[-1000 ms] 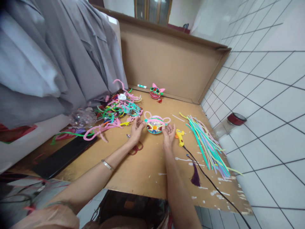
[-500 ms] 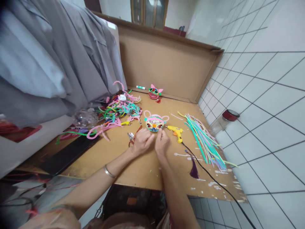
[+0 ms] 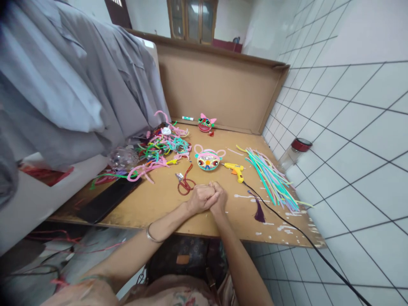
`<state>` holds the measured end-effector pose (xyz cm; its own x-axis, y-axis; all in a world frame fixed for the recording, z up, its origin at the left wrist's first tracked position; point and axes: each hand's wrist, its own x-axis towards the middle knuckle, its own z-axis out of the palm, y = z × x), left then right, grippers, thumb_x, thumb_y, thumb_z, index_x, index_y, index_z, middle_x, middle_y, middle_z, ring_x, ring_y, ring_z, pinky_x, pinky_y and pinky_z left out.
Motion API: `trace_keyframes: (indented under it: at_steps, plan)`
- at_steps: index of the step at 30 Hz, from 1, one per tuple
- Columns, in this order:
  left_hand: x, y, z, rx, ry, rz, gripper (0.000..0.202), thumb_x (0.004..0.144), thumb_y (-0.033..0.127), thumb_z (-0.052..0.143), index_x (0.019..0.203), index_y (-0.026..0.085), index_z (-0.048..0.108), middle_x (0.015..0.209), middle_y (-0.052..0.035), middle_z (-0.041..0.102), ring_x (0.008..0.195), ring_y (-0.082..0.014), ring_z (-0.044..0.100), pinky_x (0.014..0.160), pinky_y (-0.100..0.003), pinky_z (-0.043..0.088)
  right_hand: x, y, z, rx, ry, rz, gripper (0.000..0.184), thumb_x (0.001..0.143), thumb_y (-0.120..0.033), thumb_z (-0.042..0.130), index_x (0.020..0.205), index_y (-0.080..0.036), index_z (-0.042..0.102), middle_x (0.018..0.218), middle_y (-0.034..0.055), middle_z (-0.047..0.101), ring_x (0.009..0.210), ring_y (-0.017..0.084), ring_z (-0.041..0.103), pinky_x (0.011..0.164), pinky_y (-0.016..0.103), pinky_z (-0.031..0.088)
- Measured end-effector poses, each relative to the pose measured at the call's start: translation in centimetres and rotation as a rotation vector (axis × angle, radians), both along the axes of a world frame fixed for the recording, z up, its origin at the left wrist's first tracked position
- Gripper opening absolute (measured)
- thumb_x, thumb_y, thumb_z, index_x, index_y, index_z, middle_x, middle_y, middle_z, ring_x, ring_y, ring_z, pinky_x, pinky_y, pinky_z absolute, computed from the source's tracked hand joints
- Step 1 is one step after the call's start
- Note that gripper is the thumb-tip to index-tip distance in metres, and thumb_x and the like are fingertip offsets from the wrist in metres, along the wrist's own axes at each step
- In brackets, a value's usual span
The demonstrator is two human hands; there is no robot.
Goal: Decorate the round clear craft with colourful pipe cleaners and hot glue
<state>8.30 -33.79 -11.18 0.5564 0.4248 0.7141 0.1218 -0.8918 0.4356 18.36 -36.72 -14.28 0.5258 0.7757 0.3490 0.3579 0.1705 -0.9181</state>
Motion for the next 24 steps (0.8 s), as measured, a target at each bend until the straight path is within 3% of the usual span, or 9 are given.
trace_keyframes:
  at_steps: [4, 8, 11, 19, 24]
  plan:
    - [-0.2, 0.6, -0.5, 0.051, 0.048, 0.087, 0.047, 0.097, 0.036, 0.035, 0.056, 0.019, 0.050, 0.052, -0.0015, 0.053, 0.051, -0.0116, 0.047, 0.056, -0.026, 0.034, -0.6, -0.6, 1.1, -0.242, -0.324, -0.095, 0.014, 0.078, -0.024, 0.053, 0.065, -0.020, 0.055, 0.059, 0.0004, 0.058, 0.055, 0.015, 0.044, 0.059, 0.029, 0.032]
    - [-0.5, 1.0, -0.6, -0.042, 0.115, 0.129, 0.047, 0.099, 0.036, 0.031, 0.060, 0.019, 0.052, 0.053, -0.0002, 0.053, 0.049, -0.0106, 0.044, 0.054, -0.025, 0.031, -1.1, -0.8, 1.5, -0.410, -0.533, -0.136, 0.023, 0.086, -0.022, 0.043, 0.074, -0.018, 0.062, 0.073, 0.0085, 0.069, 0.062, 0.018, 0.054, 0.062, 0.029, 0.033]
    - [-0.7, 1.1, -0.4, -0.121, 0.148, 0.161, 0.047, 0.099, 0.040, 0.030, 0.063, 0.019, 0.052, 0.054, 0.0001, 0.052, 0.050, -0.0109, 0.043, 0.054, -0.025, 0.030, -1.3, -1.0, 1.7, -0.381, -0.568, -0.150, 0.031, 0.092, -0.026, 0.036, 0.077, -0.017, 0.063, 0.077, 0.0103, 0.070, 0.064, 0.018, 0.055, 0.062, 0.029, 0.033]
    - [-0.5, 1.1, -0.5, -0.175, 0.187, 0.250, 0.039, 0.099, 0.040, 0.028, 0.079, 0.020, 0.055, 0.058, -0.0007, 0.054, 0.054, -0.0155, 0.052, 0.056, -0.027, 0.031, -1.4, -1.9, 0.8, -0.256, -0.575, -0.190, 0.037, 0.096, -0.034, 0.027, 0.077, -0.020, 0.055, 0.069, 0.0048, 0.062, 0.062, 0.018, 0.052, 0.061, 0.028, 0.034]
    - [-1.2, 3.1, -0.4, -0.294, -0.061, 0.571, 0.033, 0.099, 0.033, 0.029, 0.092, 0.020, 0.058, 0.075, -0.0053, 0.064, 0.070, -0.0174, 0.060, 0.066, -0.028, 0.039, -1.5, -2.3, 0.1, -0.173, -0.541, -0.205, 0.034, 0.095, -0.033, 0.023, 0.080, -0.022, 0.051, 0.073, 0.0059, 0.060, 0.068, 0.020, 0.054, 0.065, 0.030, 0.038]
